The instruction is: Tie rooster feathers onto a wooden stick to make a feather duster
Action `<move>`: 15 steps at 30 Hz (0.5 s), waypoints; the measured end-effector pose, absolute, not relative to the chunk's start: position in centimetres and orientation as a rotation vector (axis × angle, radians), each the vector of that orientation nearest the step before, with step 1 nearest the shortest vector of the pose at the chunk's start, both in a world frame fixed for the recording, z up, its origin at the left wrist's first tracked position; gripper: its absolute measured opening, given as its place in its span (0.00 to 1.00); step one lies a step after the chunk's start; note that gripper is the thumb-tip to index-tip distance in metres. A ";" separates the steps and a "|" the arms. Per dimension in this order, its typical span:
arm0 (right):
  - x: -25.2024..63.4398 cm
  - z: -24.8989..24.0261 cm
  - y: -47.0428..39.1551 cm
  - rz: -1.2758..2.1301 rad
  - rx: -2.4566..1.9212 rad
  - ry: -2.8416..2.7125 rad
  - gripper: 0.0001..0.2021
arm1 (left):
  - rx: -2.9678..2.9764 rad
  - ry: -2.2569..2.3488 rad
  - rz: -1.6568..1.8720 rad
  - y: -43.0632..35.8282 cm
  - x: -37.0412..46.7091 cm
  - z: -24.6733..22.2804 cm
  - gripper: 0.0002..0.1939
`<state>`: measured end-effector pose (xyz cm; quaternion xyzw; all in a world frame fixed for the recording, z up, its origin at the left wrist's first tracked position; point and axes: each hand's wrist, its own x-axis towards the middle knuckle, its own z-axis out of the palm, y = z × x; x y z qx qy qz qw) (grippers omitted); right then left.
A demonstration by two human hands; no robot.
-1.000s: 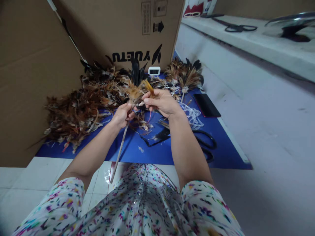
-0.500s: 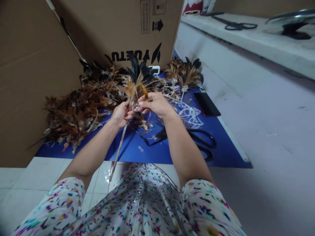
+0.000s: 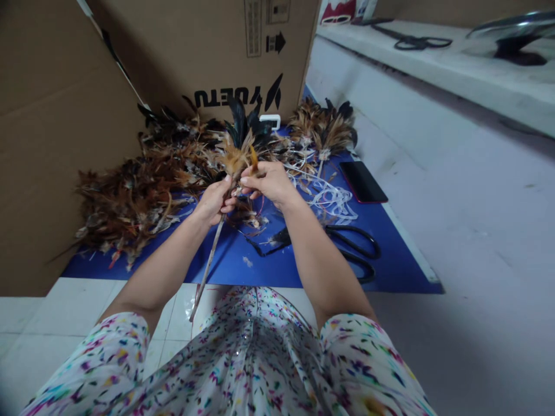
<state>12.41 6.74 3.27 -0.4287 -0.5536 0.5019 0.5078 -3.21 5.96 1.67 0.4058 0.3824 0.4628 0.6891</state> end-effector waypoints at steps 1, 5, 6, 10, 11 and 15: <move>12.4 3.3 6.7 1.209 -1.037 -1.332 0.09 | 0.916 0.866 1.035 5.9 -3.2 1.7 0.17; 12.3 3.2 6.7 1.217 -1.056 -1.326 0.09 | 0.953 0.907 1.047 5.7 -2.9 1.7 0.16; 12.3 3.1 6.7 1.221 -1.061 -1.326 0.09 | 0.961 0.914 1.047 5.6 -2.9 1.7 0.16; 12.2 3.2 6.6 1.228 -1.076 -1.325 0.09 | 0.992 0.919 1.024 5.5 -2.7 1.7 0.17; 12.1 3.2 6.6 1.227 -1.080 -1.326 0.09 | 1.000 0.918 1.011 5.5 -2.7 1.7 0.18; 11.9 3.3 6.5 1.196 -1.096 -1.327 0.07 | 1.012 0.934 0.993 5.6 -2.6 1.5 0.20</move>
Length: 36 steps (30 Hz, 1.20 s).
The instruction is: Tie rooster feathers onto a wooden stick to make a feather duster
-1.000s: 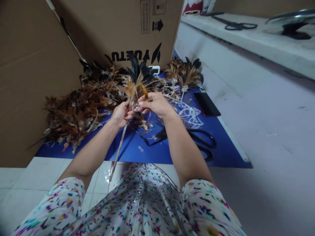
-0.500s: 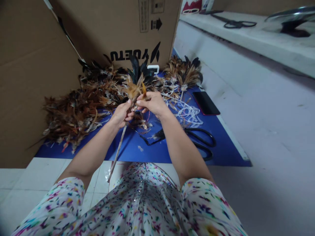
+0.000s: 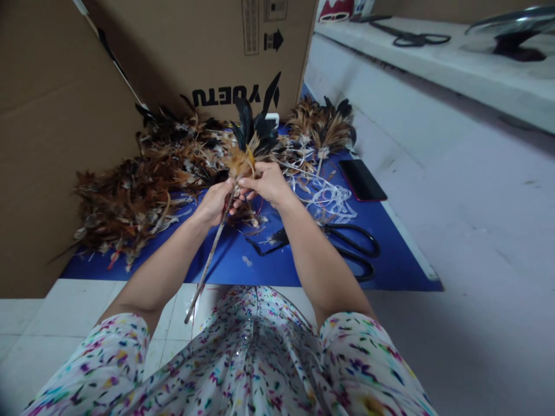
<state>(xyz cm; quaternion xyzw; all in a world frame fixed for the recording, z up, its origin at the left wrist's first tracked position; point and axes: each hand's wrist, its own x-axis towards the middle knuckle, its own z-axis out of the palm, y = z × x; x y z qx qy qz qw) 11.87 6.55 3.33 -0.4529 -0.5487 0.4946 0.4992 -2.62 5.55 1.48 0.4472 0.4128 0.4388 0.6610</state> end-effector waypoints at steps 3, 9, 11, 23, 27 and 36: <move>11.7 3.1 6.8 1.162 -1.091 -1.329 0.09 | 1.002 0.931 1.007 5.5 -2.6 1.4 0.20; 11.5 2.5 7.2 1.125 -1.111 -1.353 0.15 | 0.966 0.898 1.009 5.3 -2.6 1.3 0.17; 11.5 2.6 7.1 1.143 -1.106 -1.368 0.17 | 0.959 0.889 1.009 5.4 -2.7 1.3 0.17; 11.0 1.8 7.3 1.100 -1.131 -1.395 0.07 | 0.960 0.919 0.965 5.6 -2.6 1.2 0.17; 11.1 2.3 6.9 1.150 -1.131 -1.385 0.06 | 0.996 0.859 0.908 5.6 -2.8 1.2 0.18; 11.4 2.1 7.2 1.192 -1.164 -1.400 0.09 | 1.046 0.796 0.857 5.6 -2.8 0.9 0.16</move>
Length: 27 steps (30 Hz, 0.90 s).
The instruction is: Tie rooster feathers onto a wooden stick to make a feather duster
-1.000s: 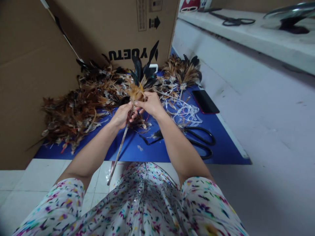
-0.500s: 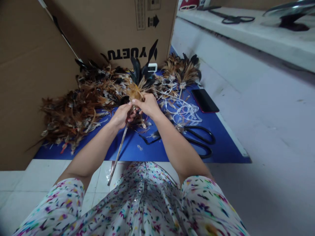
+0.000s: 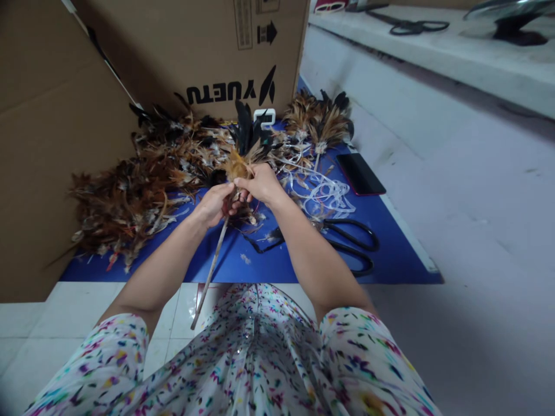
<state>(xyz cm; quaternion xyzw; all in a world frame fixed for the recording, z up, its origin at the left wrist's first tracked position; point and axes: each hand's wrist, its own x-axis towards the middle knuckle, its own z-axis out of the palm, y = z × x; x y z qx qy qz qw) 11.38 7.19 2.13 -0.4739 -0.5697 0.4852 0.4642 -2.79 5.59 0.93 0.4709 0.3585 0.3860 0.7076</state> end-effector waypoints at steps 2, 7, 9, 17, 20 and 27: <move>11.4 1.9 7.3 1.183 -1.183 -1.408 0.07 | 1.081 0.797 0.839 5.6 -2.7 0.9 0.12; 11.3 1.6 7.6 1.120 -1.263 -1.452 0.07 | 1.180 0.848 0.826 5.3 -2.6 1.1 0.02; 11.4 1.3 7.7 1.074 -1.287 -1.476 0.05 | 1.193 0.863 0.826 5.3 -2.5 1.1 0.02; 11.7 0.6 8.2 0.907 -1.289 -1.550 0.03 | 1.192 0.917 0.882 5.1 -2.4 0.7 0.07; 11.5 0.5 8.2 0.924 -1.321 -1.540 0.03 | 1.193 0.926 0.870 5.0 -2.2 0.7 0.09; 11.4 1.5 7.8 0.990 -1.282 -1.467 0.07 | 1.032 0.960 0.924 5.4 -2.3 0.8 0.10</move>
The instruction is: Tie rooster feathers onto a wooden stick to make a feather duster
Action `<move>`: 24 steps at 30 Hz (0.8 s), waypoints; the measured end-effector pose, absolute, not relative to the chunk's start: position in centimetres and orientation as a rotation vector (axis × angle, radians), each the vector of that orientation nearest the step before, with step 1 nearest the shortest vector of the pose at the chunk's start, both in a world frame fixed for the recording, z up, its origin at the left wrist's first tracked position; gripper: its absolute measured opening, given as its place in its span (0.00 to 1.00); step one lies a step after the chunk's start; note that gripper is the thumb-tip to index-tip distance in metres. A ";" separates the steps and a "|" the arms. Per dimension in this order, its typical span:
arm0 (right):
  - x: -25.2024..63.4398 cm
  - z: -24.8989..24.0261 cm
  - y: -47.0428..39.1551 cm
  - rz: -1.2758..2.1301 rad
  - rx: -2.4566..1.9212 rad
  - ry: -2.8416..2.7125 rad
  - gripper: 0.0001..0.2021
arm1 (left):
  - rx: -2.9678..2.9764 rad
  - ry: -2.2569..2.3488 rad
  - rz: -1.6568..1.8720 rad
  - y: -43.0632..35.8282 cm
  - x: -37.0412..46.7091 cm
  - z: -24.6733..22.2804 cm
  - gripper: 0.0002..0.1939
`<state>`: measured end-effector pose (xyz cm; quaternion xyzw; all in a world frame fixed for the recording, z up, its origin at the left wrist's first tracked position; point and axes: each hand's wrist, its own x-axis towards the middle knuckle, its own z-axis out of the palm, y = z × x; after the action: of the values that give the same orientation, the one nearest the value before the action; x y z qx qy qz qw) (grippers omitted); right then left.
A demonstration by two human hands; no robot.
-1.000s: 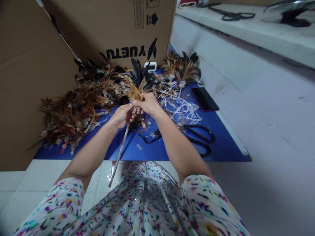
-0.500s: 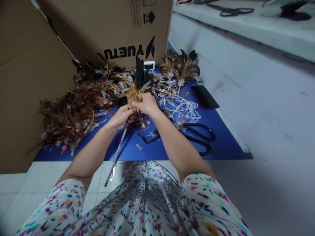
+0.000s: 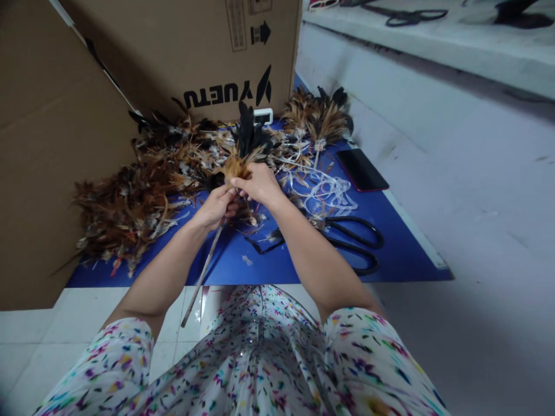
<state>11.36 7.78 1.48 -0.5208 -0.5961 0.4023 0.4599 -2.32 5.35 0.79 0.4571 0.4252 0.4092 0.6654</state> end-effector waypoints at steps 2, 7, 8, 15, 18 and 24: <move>11.7 2.1 7.7 0.987 -1.263 -1.430 0.07 | 0.965 0.952 0.958 5.6 -2.6 1.1 0.10; 12.4 2.2 7.2 0.952 -1.198 -1.482 0.05 | 0.856 0.853 1.047 6.2 -3.6 2.1 0.12; 12.3 1.9 6.9 0.992 -1.162 -1.518 0.06 | 0.835 0.812 1.064 6.4 -3.8 2.3 0.13; 11.2 0.9 4.7 1.560 -0.973 -1.775 0.14 | 0.623 0.624 1.145 7.0 -4.8 3.0 0.15; 11.9 1.3 4.3 1.567 -1.094 -1.729 0.10 | 0.584 0.596 1.150 7.1 -5.0 3.1 0.16; 15.1 2.2 3.8 1.269 -1.133 -1.597 0.11 | 0.542 0.591 1.144 7.5 -5.3 3.0 0.16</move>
<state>15.15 3.78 2.16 -0.4465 -0.6293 0.4999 0.3933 -5.27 7.53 2.98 0.2497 0.2720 0.5267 0.7657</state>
